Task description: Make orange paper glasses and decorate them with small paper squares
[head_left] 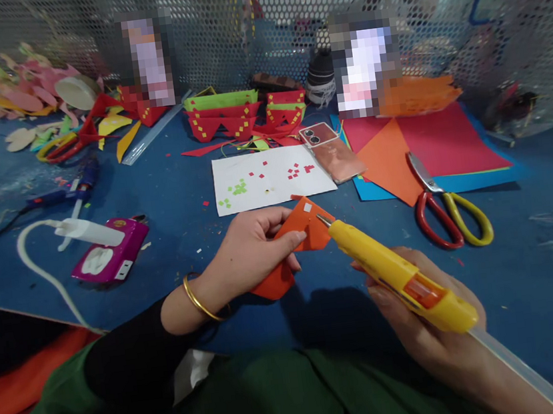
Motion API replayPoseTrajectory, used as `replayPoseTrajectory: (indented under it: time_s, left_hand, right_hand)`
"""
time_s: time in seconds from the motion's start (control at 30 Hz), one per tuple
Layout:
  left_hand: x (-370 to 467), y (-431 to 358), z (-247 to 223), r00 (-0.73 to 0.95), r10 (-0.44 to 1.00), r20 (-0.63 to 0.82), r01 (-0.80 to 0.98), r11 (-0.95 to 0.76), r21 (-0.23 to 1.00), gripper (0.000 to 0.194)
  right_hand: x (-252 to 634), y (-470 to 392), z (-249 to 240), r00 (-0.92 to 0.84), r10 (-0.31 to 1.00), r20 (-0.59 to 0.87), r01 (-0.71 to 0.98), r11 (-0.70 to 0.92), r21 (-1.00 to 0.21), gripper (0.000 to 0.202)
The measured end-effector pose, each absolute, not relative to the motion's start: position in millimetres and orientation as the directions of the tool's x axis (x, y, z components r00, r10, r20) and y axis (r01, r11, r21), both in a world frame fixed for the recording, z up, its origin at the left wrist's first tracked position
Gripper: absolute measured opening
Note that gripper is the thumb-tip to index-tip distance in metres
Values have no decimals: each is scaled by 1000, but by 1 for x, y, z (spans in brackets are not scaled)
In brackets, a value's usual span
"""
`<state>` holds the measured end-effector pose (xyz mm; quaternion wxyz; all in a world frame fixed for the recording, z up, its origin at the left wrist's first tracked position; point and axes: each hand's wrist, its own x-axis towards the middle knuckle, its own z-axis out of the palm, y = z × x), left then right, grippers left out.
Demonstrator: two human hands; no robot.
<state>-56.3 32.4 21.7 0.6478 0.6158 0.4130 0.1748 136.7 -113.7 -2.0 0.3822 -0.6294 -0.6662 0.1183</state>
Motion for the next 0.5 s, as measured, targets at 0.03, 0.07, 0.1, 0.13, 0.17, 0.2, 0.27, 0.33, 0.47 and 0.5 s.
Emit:
replayPoseTrajectory:
  time_s: [0.03,0.07,0.1,0.13,0.17,0.2,0.27,0.33,0.47,0.5]
  left_hand:
    - [-56,33,22,597,734,-324,286,182,941,14]
    - [-56,33,22,596,733,-328,290,184,939,14]
    - [-56,33,22,595,732,-332,294,187,937,14]
    - [-57,33,22,594,731,-335,297,188,936,14]
    - [-57,32,22,593,733,-335,296,188,936,14]
    - [-57,32,22,592,734,-333,295,187,937,14]
    - [-57,32,22,590,738,-328,293,183,938,14]
    - [-57,32,22,589,741,-321,292,176,940,12]
    - [-57,32,21,593,742,-312,274,178,945,11]
    - [-56,32,21,590,743,-317,274,185,944,11]
  right_hand:
    - [136,-113,-2,80,933,352,755,174,-632,15]
    - [136,-112,-3,79,935,346,761,167,-627,15]
    - [136,-112,-3,78,936,343,765,164,-622,15]
    - [136,-112,-3,77,937,341,768,162,-619,15]
    - [136,-111,-3,75,937,340,771,162,-616,14]
    - [135,-111,-2,74,937,342,773,163,-613,14]
    - [134,-109,1,63,939,339,769,171,-616,12]
    - [134,-108,5,47,942,332,749,186,-635,11]
    - [137,-114,9,11,938,345,638,259,-725,15]
    - [139,-117,8,18,937,348,638,258,-726,21]
